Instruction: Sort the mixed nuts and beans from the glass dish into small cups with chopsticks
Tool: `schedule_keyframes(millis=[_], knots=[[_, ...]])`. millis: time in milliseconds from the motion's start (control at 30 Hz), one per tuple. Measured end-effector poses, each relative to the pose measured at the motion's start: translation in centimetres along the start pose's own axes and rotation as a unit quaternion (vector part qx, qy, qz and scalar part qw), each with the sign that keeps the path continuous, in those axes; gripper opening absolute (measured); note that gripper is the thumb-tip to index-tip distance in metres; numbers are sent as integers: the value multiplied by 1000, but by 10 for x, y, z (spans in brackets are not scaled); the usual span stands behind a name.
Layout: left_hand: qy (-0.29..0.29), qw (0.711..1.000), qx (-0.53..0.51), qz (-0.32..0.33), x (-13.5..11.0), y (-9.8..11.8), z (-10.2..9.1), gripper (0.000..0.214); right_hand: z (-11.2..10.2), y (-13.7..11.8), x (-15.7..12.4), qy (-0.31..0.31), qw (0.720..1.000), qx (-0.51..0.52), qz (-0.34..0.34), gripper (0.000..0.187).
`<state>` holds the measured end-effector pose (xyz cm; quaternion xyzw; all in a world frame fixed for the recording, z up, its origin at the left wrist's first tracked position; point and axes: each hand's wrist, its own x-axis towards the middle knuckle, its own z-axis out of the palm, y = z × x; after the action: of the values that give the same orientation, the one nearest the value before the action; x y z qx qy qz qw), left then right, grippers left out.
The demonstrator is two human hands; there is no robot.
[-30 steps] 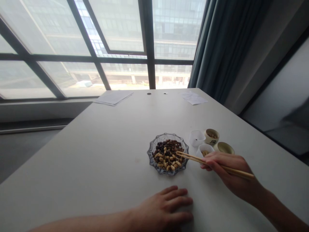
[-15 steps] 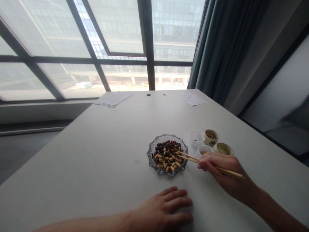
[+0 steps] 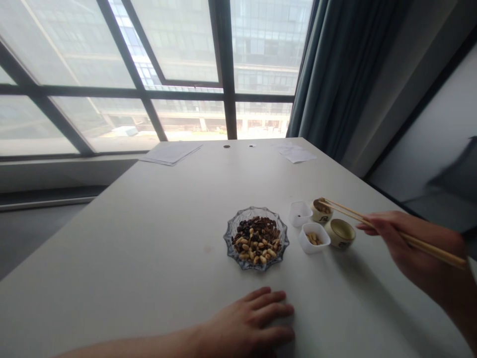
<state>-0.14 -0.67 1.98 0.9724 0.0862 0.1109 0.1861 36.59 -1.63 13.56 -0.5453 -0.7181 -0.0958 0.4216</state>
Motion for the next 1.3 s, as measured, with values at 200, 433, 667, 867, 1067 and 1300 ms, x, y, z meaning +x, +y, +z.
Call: schedule_keyframes(millis=[200, 433, 667, 867, 1067, 1300], knots=[[0, 1000, 2, -1, 0, 0, -1, 33, 8, 14, 4, -1, 999, 32, -9, 16], [6, 1000, 4, 1, -1, -1, 3, 33, 51, -40, 7, -94, 968, 232, -18, 13], [21, 999, 20, 13, -4, -4, 11, 33, 98, -69, 3, -146, 927, 336, 78, 30], [27, 999, 16, 10, -3, -3, 10, 32, 115, -76, 0, -134, 920, 344, 131, 38], [19, 1000, 17, 7, -3, -3, 8, 32, 90, -75, -1, -48, 932, 326, 150, 33], [16, 1000, 14, 4, -1, 0, 3, 32, 27, -38, -11, 81, 943, 224, 233, 17]])
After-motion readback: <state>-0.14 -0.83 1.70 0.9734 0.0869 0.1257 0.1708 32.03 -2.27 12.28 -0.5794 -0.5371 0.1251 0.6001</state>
